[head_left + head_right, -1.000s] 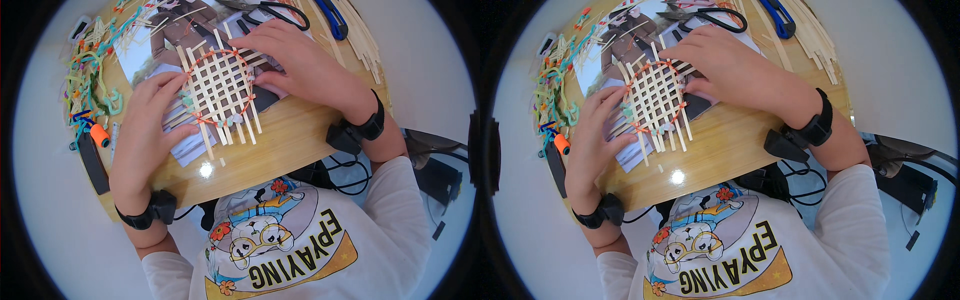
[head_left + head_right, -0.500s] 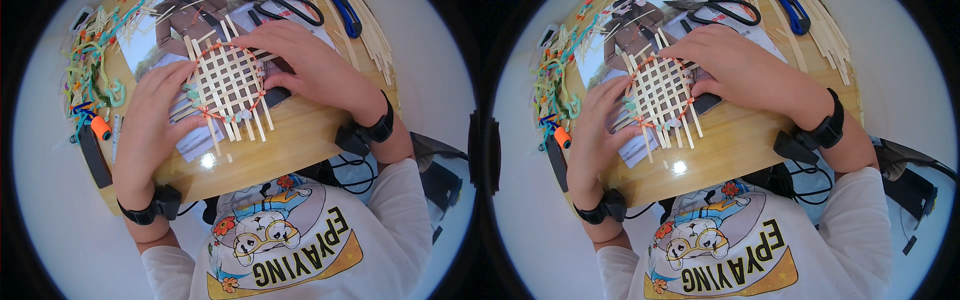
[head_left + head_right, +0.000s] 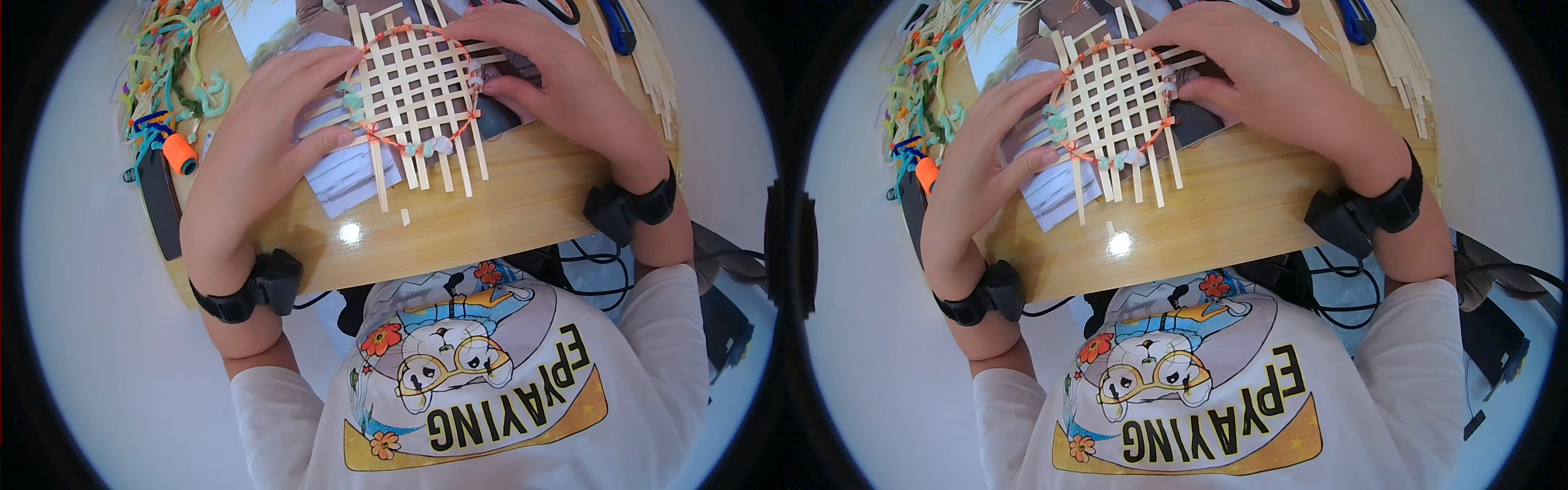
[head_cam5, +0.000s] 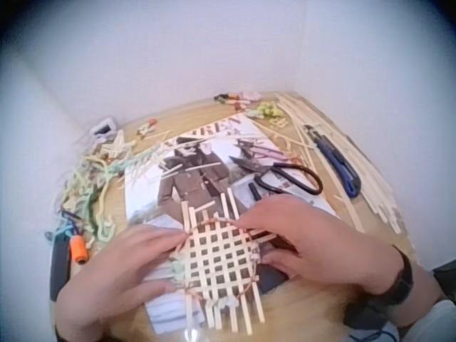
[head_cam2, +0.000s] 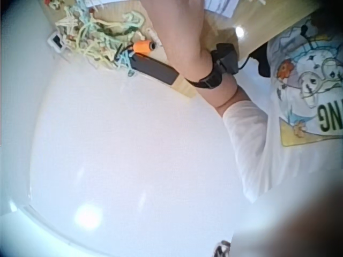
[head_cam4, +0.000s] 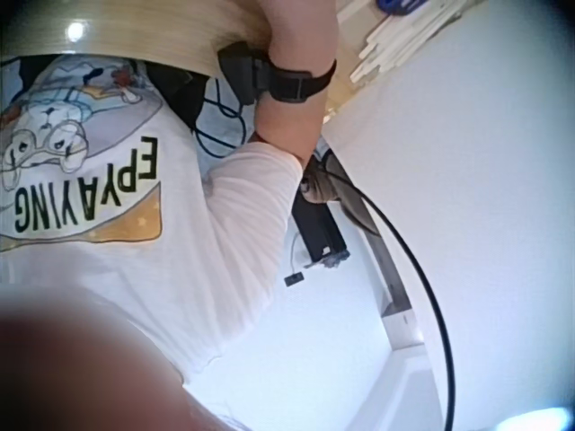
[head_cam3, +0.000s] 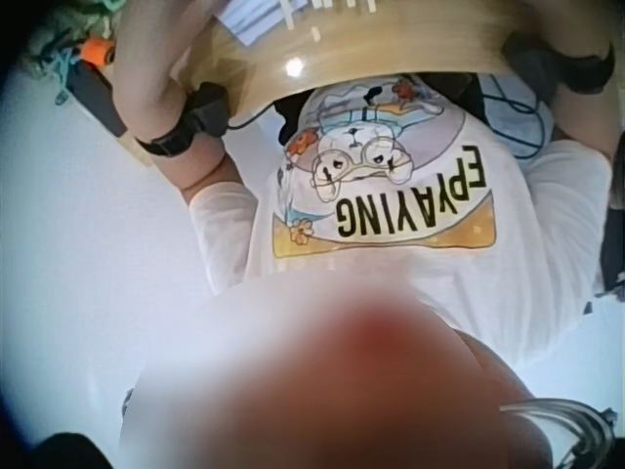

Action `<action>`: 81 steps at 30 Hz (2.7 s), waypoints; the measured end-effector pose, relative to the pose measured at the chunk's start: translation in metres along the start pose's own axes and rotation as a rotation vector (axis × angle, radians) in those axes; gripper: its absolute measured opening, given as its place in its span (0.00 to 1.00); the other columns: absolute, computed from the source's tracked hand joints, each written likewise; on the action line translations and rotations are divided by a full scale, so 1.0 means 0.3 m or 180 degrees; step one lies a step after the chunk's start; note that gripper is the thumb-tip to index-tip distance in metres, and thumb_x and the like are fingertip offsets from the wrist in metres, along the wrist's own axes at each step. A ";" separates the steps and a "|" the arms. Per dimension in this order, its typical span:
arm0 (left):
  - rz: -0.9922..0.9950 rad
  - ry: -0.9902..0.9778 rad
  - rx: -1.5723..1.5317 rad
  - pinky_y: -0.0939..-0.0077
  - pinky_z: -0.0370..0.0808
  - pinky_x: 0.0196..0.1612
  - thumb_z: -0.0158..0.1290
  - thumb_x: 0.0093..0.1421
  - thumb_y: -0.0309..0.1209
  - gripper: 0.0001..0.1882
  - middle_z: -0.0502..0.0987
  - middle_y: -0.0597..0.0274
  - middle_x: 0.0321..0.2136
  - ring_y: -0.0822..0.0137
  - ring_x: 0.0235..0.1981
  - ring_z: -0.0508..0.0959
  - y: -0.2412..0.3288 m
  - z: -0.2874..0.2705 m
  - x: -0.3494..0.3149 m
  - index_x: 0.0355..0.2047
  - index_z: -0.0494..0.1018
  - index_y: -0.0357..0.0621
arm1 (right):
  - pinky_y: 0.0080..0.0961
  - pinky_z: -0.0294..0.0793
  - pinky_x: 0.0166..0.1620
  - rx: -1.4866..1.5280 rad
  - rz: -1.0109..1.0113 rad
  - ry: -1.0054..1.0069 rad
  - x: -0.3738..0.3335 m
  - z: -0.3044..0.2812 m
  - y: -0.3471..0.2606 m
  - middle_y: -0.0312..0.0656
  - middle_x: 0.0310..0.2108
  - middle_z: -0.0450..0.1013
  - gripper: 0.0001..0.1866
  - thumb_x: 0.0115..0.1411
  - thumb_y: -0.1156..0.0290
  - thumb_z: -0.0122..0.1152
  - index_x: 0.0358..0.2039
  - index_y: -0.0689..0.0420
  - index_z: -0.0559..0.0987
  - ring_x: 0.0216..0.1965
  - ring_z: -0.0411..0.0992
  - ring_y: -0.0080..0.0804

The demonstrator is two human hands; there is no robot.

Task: Weaving bamboo strips into a circular pattern and trimming the excess with scissors and tweezers.

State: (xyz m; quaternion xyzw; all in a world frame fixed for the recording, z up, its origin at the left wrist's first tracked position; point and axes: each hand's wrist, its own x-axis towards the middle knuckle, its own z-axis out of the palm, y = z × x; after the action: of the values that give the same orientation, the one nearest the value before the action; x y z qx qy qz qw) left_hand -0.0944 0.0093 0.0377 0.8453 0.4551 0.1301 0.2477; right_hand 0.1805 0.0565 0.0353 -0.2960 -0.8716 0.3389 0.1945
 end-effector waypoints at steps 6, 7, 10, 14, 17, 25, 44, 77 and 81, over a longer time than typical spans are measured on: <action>-0.0155 -0.0010 -0.0005 0.69 0.65 0.56 0.55 0.46 0.18 0.31 0.68 0.55 0.52 0.57 0.53 0.67 0.018 0.001 0.006 0.54 0.66 0.42 | 0.34 0.63 0.53 0.0081 -0.0033 -0.0068 0.010 0.015 0.037 0.48 0.44 0.68 0.22 0.48 0.80 0.61 0.46 0.61 0.71 0.48 0.64 0.44; -0.0137 0.0004 0.0038 0.69 0.65 0.56 0.55 0.46 0.18 0.31 0.68 0.55 0.52 0.57 0.53 0.67 0.018 0.002 0.006 0.54 0.66 0.42 | 0.34 0.63 0.53 0.0155 -0.0195 0.0007 0.007 0.021 0.054 0.48 0.44 0.68 0.22 0.48 0.80 0.61 0.46 0.61 0.71 0.48 0.64 0.44; -0.0172 0.0004 0.0026 0.68 0.64 0.56 0.54 0.47 0.17 0.31 0.68 0.55 0.52 0.56 0.53 0.66 0.024 0.004 0.007 0.54 0.66 0.42 | 0.34 0.62 0.54 0.0190 -0.0228 -0.0025 0.000 0.018 0.071 0.49 0.45 0.68 0.22 0.49 0.80 0.61 0.47 0.61 0.71 0.50 0.63 0.44; -0.0082 -0.0061 0.0062 0.67 0.62 0.58 0.57 0.47 0.23 0.32 0.67 0.55 0.53 0.56 0.54 0.66 0.018 0.000 0.000 0.55 0.65 0.41 | 0.34 0.61 0.55 -0.0056 -0.0105 -0.0201 0.002 -0.006 0.012 0.49 0.46 0.68 0.23 0.49 0.79 0.62 0.47 0.63 0.71 0.51 0.63 0.45; 0.0009 -0.0145 0.0008 0.66 0.61 0.58 0.61 0.45 0.29 0.35 0.67 0.56 0.54 0.56 0.55 0.65 0.027 -0.005 0.013 0.55 0.64 0.41 | 0.34 0.61 0.55 0.0235 -0.0235 -0.0050 -0.012 0.008 0.065 0.50 0.45 0.68 0.23 0.49 0.78 0.63 0.47 0.64 0.71 0.50 0.63 0.45; -0.0142 -0.0112 0.0175 0.67 0.62 0.58 0.63 0.43 0.29 0.37 0.67 0.56 0.54 0.55 0.55 0.65 0.033 0.003 0.006 0.56 0.64 0.41 | 0.33 0.62 0.54 0.0132 -0.0200 -0.0103 -0.010 0.016 0.063 0.50 0.45 0.67 0.22 0.50 0.77 0.63 0.47 0.63 0.71 0.49 0.63 0.45; -0.0130 -0.0009 0.0200 0.67 0.62 0.58 0.62 0.43 0.28 0.36 0.67 0.56 0.54 0.56 0.55 0.65 0.034 0.007 0.009 0.55 0.65 0.41 | 0.34 0.63 0.53 -0.0648 -0.0585 0.0618 -0.050 0.082 0.081 0.44 0.43 0.70 0.27 0.44 0.71 0.68 0.48 0.55 0.73 0.49 0.64 0.42; -0.0111 0.0591 0.0876 0.68 0.68 0.41 0.63 0.44 0.38 0.26 0.73 0.59 0.34 0.58 0.36 0.72 0.129 0.011 -0.018 0.43 0.72 0.42 | 0.32 0.63 0.55 -0.0329 0.0273 0.0580 -0.071 0.051 -0.063 0.45 0.52 0.65 0.40 0.40 0.64 0.72 0.55 0.56 0.66 0.55 0.63 0.42; 0.0796 0.0760 0.0898 0.65 0.68 0.45 0.59 0.49 0.36 0.21 0.73 0.56 0.41 0.54 0.41 0.72 0.084 0.057 0.050 0.44 0.72 0.43 | 0.33 0.64 0.53 -0.0753 0.0039 0.0697 -0.111 0.078 -0.115 0.45 0.49 0.66 0.34 0.42 0.65 0.70 0.51 0.55 0.68 0.52 0.64 0.44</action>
State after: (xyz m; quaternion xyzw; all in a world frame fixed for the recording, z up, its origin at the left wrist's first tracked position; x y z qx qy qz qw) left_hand -0.0608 0.0051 0.0367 0.9000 0.3866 0.1940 0.0533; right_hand 0.1796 0.0034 0.0388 -0.3573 -0.8773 0.2008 0.2500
